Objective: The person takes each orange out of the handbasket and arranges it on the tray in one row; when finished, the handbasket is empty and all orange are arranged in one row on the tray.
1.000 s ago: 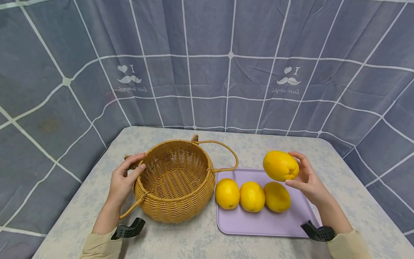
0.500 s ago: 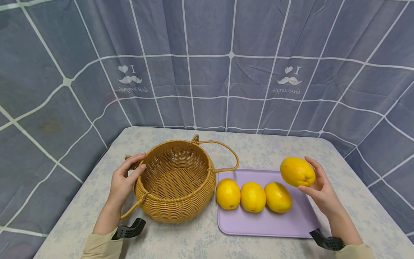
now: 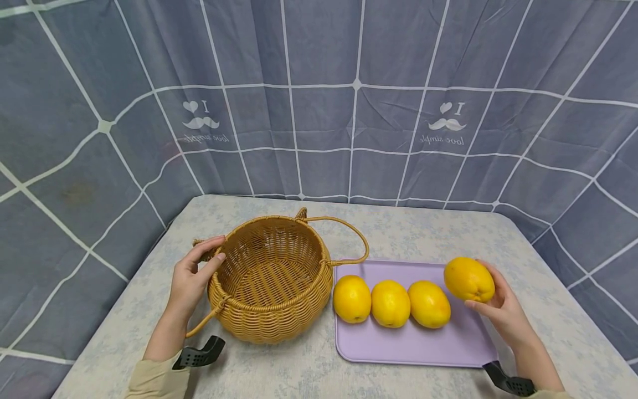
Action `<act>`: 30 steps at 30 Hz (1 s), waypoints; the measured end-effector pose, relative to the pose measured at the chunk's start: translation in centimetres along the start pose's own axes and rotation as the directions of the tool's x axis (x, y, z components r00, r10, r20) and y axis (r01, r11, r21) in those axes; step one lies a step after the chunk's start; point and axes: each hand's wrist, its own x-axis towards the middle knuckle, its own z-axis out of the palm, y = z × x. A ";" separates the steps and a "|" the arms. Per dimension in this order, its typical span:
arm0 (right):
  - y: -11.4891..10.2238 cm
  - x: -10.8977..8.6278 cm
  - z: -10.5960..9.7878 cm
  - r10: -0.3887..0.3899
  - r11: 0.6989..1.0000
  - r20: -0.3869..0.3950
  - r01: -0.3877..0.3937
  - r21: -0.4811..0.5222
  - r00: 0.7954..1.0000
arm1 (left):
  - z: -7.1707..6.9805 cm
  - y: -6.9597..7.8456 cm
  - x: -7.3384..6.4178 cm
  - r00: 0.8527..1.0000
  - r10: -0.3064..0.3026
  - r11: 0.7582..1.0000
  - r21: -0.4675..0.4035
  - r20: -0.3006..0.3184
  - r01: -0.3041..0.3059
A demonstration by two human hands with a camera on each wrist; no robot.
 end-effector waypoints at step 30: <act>1.9 -2.2 -2.6 0.139 0.938 0.027 -0.122 -0.325 0.990 | 0.0 0.1 0.0 1.000 0.014 1.000 -0.001 0.003 -0.014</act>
